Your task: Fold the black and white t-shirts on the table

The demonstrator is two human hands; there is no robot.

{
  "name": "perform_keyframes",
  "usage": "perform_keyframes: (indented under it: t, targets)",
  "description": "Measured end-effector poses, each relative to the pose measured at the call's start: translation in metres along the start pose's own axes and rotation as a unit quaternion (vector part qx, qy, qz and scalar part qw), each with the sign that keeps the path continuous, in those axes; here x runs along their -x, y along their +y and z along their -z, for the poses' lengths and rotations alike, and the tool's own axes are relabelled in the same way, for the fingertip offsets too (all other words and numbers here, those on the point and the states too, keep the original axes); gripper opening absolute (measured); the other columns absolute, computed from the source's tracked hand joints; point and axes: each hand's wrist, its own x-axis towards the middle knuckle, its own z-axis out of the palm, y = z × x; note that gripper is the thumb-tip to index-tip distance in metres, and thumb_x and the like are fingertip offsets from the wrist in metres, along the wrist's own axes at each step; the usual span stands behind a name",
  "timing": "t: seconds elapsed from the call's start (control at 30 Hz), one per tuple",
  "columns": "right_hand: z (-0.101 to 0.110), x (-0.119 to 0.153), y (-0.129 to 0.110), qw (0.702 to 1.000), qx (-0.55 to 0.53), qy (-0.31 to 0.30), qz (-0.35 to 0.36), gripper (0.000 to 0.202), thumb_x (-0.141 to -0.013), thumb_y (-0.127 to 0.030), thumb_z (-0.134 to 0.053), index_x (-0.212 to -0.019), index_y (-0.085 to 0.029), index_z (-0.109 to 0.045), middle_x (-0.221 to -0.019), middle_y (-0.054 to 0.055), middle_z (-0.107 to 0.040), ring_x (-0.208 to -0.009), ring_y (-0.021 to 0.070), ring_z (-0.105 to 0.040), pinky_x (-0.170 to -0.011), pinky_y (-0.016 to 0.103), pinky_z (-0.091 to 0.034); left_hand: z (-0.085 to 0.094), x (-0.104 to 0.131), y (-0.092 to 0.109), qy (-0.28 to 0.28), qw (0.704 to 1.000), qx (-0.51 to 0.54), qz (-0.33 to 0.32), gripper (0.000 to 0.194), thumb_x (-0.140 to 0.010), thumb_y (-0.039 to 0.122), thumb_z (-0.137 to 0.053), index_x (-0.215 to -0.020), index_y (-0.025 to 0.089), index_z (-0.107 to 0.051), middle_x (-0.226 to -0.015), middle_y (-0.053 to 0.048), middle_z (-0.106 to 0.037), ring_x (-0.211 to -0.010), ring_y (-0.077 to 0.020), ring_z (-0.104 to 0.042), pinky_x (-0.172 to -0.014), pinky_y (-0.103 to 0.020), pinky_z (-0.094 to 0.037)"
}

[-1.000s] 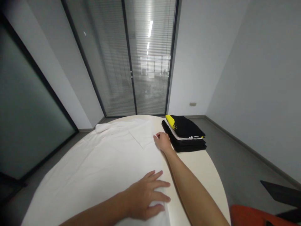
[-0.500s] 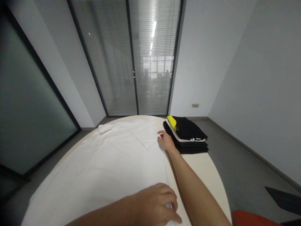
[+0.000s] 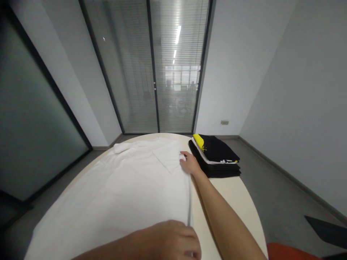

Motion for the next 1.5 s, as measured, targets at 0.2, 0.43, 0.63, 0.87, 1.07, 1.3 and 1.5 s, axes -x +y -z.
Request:
perform_keyframes:
  t: [0.2, 0.43, 0.63, 0.87, 1.07, 1.3, 1.5]
  targets:
    - [-0.003, -0.006, -0.005, 0.998, -0.027, 0.018, -0.051, 0.037, -0.078, -0.014, -0.061, -0.114, -0.013, -0.07, -0.105, 0.01, -0.073, -0.092, 0.0195, -0.07, -0.081, 0.029, -0.053, 0.015, 0.027, 0.005, 0.014, 0.999, 0.002, 0.035, 0.018, -0.103, 0.032, -0.049, -0.101, 0.024, -0.064, -0.101, 0.004, -0.069, -0.088, -0.0123, -0.057, -0.072, -0.028, -0.043]
    - [-0.003, -0.014, -0.032, 0.995, -0.006, 0.022, -0.096, 0.049, -0.068, -0.007, -0.064, -0.117, -0.008, -0.067, -0.083, 0.008, -0.071, -0.066, 0.017, -0.065, -0.062, 0.026, -0.049, 0.016, 0.043, 0.011, 0.027, 0.999, -0.031, 0.035, 0.013, -0.101, 0.028, -0.055, -0.096, 0.024, -0.066, -0.1, 0.006, -0.07, -0.085, -0.0106, -0.057, -0.069, -0.028, -0.04]
    - [-0.026, -0.034, -0.089, 0.999, 0.027, 0.016, -0.034, 0.047, -0.073, -0.008, -0.063, -0.12, -0.013, -0.067, -0.104, 0.011, -0.07, -0.09, 0.0217, -0.065, -0.083, 0.031, -0.049, 0.053, 0.06, 0.02, 0.014, 0.998, -0.04, 0.056, 0.014, -0.1, 0.028, -0.058, -0.088, 0.023, -0.062, -0.094, 0.006, -0.07, -0.078, -0.0106, -0.057, -0.072, -0.031, -0.039]
    - [-0.085, -0.005, -0.127, 0.991, 0.028, -0.098, 0.084, 0.046, -0.084, -0.023, -0.068, -0.129, -0.022, -0.062, -0.121, 0.007, -0.068, -0.083, 0.0141, -0.065, -0.085, 0.028, -0.05, 0.062, 0.095, 0.027, -0.068, 0.99, -0.007, 0.123, 0.014, -0.094, 0.027, -0.065, -0.083, 0.022, -0.058, -0.073, 0.006, -0.065, -0.064, -0.0125, -0.055, -0.062, -0.032, -0.036]
    - [-0.096, 0.022, -0.126, 0.982, 0.083, -0.12, 0.124, 0.041, -0.088, -0.028, -0.065, -0.127, -0.016, -0.063, -0.108, 0.01, -0.067, -0.084, 0.0173, -0.063, -0.086, 0.03, -0.048, 0.046, 0.109, 0.033, -0.102, 0.982, 0.032, 0.154, 0.024, -0.088, 0.026, -0.072, -0.072, 0.02, -0.056, -0.075, 0.007, -0.07, -0.063, -0.0111, -0.058, -0.065, -0.03, -0.041]
    - [-0.096, 0.033, -0.132, 0.969, 0.166, -0.093, 0.156, 0.034, -0.099, -0.031, -0.045, -0.123, -0.02, -0.067, -0.114, 0.012, -0.066, -0.109, 0.024, -0.058, -0.097, 0.035, -0.041, 0.07, 0.111, 0.029, -0.114, 0.968, 0.17, 0.147, 0.021, -0.082, 0.015, -0.068, -0.063, 0.019, -0.059, -0.093, 0.002, -0.075, -0.086, -0.0148, -0.066, -0.081, -0.026, -0.05]
    - [-0.105, 0.041, -0.122, 0.954, 0.231, -0.103, 0.162, 0.053, -0.103, -0.041, -0.036, -0.151, -0.017, -0.042, -0.159, 0.015, -0.037, -0.145, 0.0301, -0.033, -0.116, 0.046, -0.025, 0.068, 0.129, 0.014, -0.072, 0.918, 0.109, 0.375, 0.071, -0.086, 0.045, -0.067, -0.15, 0.028, -0.042, -0.164, -0.011, -0.026, -0.15, -0.039, -0.022, -0.119, -0.063, -0.019]
